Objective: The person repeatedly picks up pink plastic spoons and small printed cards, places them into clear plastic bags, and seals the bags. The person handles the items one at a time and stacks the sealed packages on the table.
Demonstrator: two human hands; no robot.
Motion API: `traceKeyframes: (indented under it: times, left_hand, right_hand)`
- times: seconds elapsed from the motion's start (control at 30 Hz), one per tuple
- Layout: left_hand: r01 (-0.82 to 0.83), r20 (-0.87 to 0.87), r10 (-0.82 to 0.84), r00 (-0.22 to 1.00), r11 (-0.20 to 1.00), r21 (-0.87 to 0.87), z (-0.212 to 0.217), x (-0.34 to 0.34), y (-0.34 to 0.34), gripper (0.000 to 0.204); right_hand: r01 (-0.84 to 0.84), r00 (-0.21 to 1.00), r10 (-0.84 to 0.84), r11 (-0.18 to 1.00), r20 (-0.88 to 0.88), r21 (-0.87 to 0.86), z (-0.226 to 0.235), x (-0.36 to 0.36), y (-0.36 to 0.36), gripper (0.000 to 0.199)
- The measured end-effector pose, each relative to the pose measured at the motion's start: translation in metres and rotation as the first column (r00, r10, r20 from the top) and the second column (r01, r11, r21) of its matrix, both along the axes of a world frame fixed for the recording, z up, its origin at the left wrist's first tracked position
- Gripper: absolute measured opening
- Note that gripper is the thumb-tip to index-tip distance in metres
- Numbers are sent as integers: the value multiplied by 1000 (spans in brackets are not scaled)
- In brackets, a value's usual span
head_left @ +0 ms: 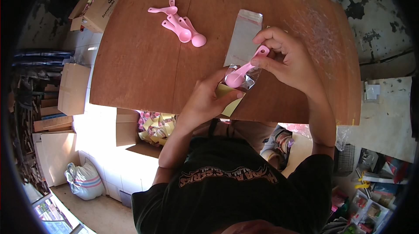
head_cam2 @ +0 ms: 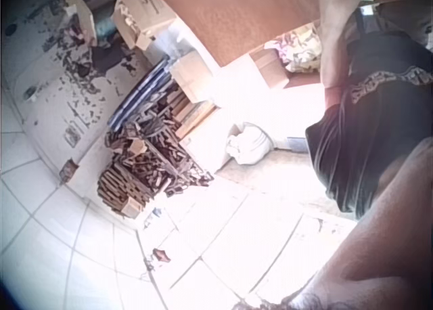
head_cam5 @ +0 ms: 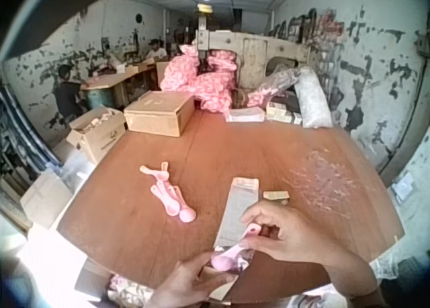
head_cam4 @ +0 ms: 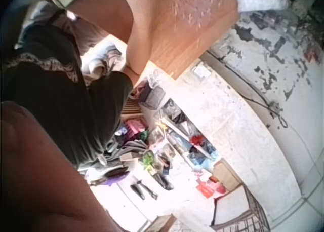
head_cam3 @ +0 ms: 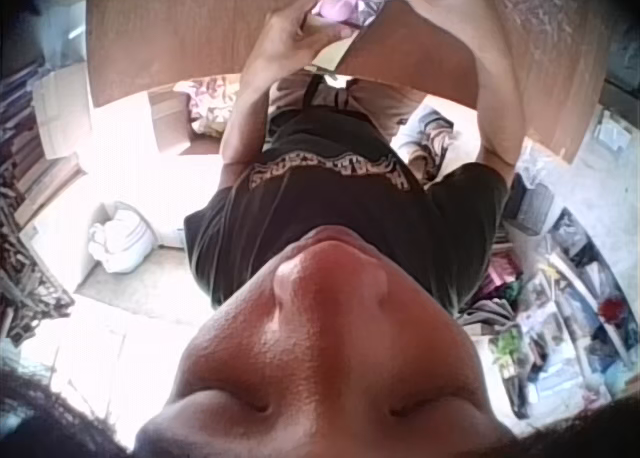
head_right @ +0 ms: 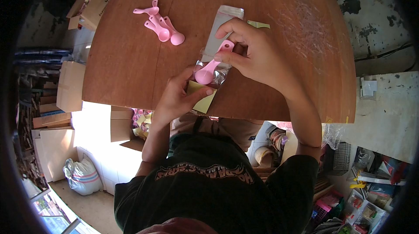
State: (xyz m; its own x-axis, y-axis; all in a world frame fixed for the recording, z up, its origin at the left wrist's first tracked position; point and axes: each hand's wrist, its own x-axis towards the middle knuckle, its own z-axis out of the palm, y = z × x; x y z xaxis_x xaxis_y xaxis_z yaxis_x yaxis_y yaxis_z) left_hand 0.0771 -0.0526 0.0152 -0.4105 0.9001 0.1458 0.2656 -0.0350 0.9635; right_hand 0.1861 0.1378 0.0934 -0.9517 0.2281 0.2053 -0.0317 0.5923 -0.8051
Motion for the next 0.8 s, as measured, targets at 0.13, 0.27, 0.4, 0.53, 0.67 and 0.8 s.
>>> traceKeyframes:
  times: [0.13, 0.27, 0.4, 0.53, 0.67, 0.8]
  left_hand:
    - [-1, 223, -13, 975, 998, 60, -6, -2, 1, 30]
    - [-82, 208, 49, 977, 985, 151, -12, -1, 4, 27]
    - [-97, 210, 71, 975, 988, 119, -8, 4, 8, 26]
    - [-114, 135, 96, 986, 985, 128, 3, 7, 3, 25]
    - [-87, 30, 85, 996, 991, 100, 11, 10, 1, 28]
    - [-129, -211, 156, 965, 982, 139, 13, 16, 0, 32]
  right_hand:
    - [107, 993, -113, 986, -41, -130, -4, -1, -20, 29]
    - [134, 984, -125, 989, -129, 66, -6, -1, -29, 19]
    - [121, 969, -39, 937, -244, 327, -14, 1, -31, 11]
    - [173, 959, -74, 917, -275, 359, -13, 2, -36, 11]
    - [217, 958, -85, 839, -275, 498, -11, 2, -43, 13]
    - [250, 946, -34, 707, -321, 662, -13, 3, -48, 16]
